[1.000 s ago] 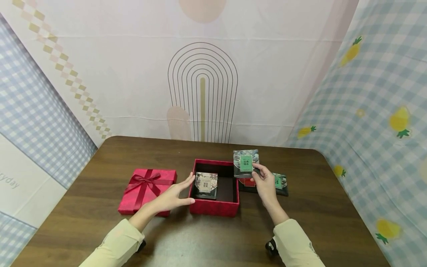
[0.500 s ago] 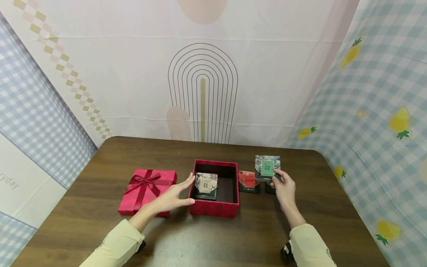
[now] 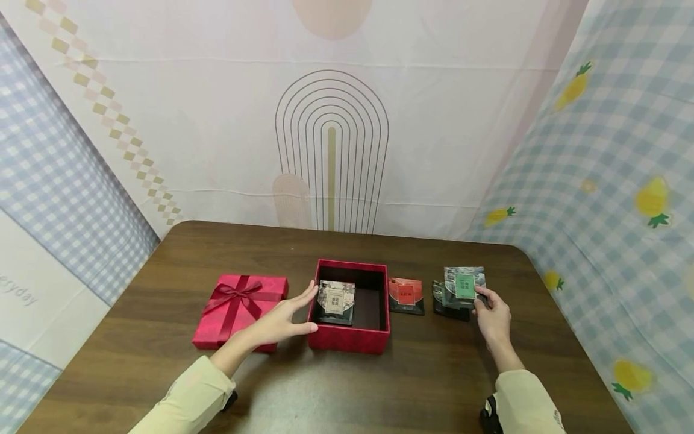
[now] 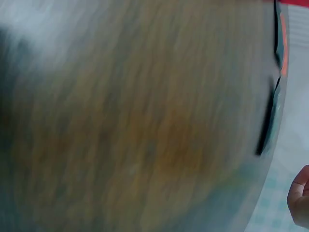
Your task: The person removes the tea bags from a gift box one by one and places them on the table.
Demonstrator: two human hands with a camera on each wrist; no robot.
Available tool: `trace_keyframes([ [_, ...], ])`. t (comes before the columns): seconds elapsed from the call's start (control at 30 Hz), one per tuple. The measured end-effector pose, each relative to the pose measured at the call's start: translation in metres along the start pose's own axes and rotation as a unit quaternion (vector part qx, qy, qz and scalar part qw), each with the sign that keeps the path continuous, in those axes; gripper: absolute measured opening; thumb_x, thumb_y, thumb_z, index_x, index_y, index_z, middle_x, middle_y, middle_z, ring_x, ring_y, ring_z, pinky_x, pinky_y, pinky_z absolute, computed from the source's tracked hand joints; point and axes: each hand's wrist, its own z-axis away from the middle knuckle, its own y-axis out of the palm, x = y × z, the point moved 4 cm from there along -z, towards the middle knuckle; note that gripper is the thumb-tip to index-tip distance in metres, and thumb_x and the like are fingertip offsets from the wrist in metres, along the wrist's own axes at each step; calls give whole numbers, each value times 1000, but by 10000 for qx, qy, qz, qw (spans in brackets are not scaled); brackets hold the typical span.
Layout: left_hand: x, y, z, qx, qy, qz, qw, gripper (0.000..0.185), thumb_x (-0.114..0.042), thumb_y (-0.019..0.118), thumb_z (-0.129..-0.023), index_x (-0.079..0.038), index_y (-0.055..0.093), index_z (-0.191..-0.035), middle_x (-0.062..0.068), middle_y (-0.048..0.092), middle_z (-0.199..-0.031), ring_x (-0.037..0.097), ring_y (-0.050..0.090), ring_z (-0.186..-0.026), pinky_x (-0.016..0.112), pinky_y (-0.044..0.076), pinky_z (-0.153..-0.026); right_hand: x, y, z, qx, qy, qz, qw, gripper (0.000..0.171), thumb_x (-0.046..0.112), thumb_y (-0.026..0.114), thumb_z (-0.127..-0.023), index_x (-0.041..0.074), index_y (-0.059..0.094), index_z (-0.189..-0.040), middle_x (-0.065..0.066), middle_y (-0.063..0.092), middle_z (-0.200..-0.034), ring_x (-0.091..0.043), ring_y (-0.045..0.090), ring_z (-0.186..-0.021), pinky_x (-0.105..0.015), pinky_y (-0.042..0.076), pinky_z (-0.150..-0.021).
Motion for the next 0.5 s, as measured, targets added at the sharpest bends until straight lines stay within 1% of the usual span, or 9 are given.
trace_keyframes([
  [0.17,0,1,0,-18,36,19,10000,79,-30,62,-87,-2,16,-145,17,7,-150,30,21,-135,44,23,-107,-10,-15,-4,59,-117,606,9981,30,-3,50,-87,-10,53,-116,30,50,-71,6,49,-55,-11,43,-53],
  [0.27,0,0,0,-25,19,13,10000,79,-30,62,-87,-2,16,-145,18,7,-150,30,21,-135,44,23,-107,-16,-24,-7,138,-188,1023,9945,30,0,50,-88,-8,54,-117,31,49,-70,7,49,-55,-12,43,-52],
  [0.37,1,0,0,0,-44,28,10000,79,-30,62,-87,-3,16,-145,16,7,-151,29,21,-135,43,24,-107,-22,-34,-10,107,-199,1348,9906,30,3,50,-89,-7,55,-116,31,49,-67,7,48,-53,-13,42,-52],
  [0.5,1,0,0,23,-25,56,10000,79,-31,61,-87,-2,16,-145,17,7,-151,29,21,-135,44,24,-107,-29,-46,-12,61,-168,1696,9853,29,4,49,-89,-6,56,-116,30,47,-64,8,48,-52,-14,40,-50],
])
